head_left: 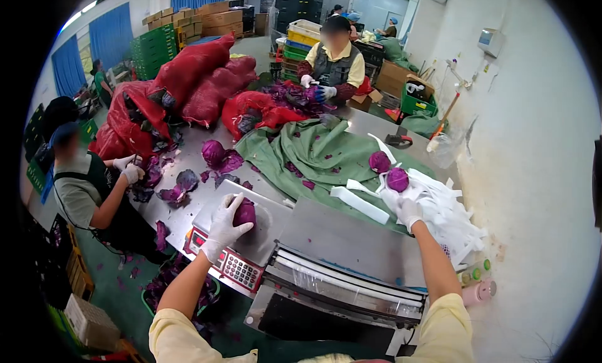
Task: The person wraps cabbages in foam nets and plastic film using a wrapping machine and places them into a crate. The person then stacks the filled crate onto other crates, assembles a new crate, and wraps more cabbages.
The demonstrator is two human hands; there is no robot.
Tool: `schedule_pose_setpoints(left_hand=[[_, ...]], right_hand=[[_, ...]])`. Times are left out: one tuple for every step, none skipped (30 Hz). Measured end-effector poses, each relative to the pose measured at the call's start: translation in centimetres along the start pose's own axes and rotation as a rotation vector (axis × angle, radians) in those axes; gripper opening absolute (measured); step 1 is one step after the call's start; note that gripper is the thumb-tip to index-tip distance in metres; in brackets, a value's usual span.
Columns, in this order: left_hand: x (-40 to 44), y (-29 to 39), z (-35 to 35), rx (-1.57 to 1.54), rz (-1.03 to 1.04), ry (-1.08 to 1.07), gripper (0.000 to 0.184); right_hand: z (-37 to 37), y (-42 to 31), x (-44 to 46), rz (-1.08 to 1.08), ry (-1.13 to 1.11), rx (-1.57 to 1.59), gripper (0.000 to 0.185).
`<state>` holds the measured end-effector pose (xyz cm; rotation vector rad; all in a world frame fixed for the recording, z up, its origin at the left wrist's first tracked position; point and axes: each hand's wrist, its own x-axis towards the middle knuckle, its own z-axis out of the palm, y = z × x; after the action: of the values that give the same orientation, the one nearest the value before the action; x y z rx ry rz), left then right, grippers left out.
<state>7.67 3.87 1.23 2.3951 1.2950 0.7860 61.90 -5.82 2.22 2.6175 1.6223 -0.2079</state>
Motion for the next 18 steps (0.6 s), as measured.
schedule_pose_setpoints(left_hand=[[0.1, -0.3, 0.1, -0.003, 0.006, -0.002, 0.089], [0.2, -0.7, 0.4, -0.030, 0.020, 0.029, 0.084], [0.0, -0.8, 0.3, -0.050, 0.028, 0.057, 0.079], [0.2, 0.9, -0.9, -0.015, 0.023, 0.166, 0.071], [0.6, 2.3, -1.4, -0.064, 0.065, 0.268, 0.071], [0.7, 3.9, -1.6, -0.114, 0.107, 0.369, 0.071], [0.3, 6.1, -1.5, -0.259, 0.091, 0.347, 0.065], [-0.7, 10.0, -1.1, -0.520, 0.103, 0.246, 0.065], [-1.8, 13.8, -0.8, -0.801, 0.092, 0.148, 0.067], [-2.8, 17.7, -0.4, -1.055, 0.054, 0.059, 0.070], [-4.2, 22.0, -1.1, -1.122, 0.039, -0.072, 0.069], [-5.6, 24.1, 1.4, -1.400, -0.048, -0.162, 0.058], [-6.7, 25.2, 2.5, -1.371, -0.178, -0.229, 0.040], [-7.8, 26.3, 2.9, -1.415, -0.254, -0.113, 0.027], [-8.8, 26.8, 3.5, -1.375, -0.260, -0.101, 0.025], [-9.5, 27.1, 4.0, -1.335, -0.267, -0.090, 0.024], [-10.0, 27.5, 4.3, -1.315, -0.266, -0.050, 0.023], [-10.7, 27.8, 4.5, -1.289, -0.285, 0.006, 0.023]], right_hand=[[-1.3, 0.0, -0.7, -0.074, 0.192, 0.058, 0.026], [-2.6, 0.1, -1.7, -0.149, 0.384, 0.115, 0.026], [-4.2, -0.4, -3.3, -0.275, 0.555, 0.214, 0.026], [-6.2, -1.3, -5.5, -0.400, 0.726, 0.313, 0.026], [-8.9, -3.4, -8.7, -0.425, 0.800, 0.396, 0.024], [-10.1, -4.6, -11.9, -0.419, 0.683, 0.479, 0.022], [-10.6, -5.7, -15.2, -0.412, 0.565, 0.559, 0.020], [-11.0, -7.2, -18.3, -0.471, 0.448, 0.619, 0.018], [-10.7, -8.6, -21.0, -0.528, 0.320, 0.677, 0.016], [-9.2, -10.0, -22.8, -0.626, 0.323, 0.655, 0.016], [-8.2, -11.3, -24.6, -0.710, 0.333, 0.585, 0.017], [-7.5, -12.3, -26.3, -0.730, 0.360, 0.497, 0.019], [-6.7, -12.6, -27.5, -0.650, 0.330, 0.571, 0.020], [-5.7, -12.6, -28.4, -0.569, 0.300, 0.642, 0.021], [-5.1, -12.4, -29.1, -0.572, 0.272, 0.634, 0.021], [-4.5, -12.2, -29.8, -0.512, 0.306, 0.653, 0.021], [-3.6, -12.1, -30.6, -0.451, 0.340, 0.669, 0.021], [-2.4, -11.7, -31.6, -0.470, 0.292, 0.662, 0.021]])
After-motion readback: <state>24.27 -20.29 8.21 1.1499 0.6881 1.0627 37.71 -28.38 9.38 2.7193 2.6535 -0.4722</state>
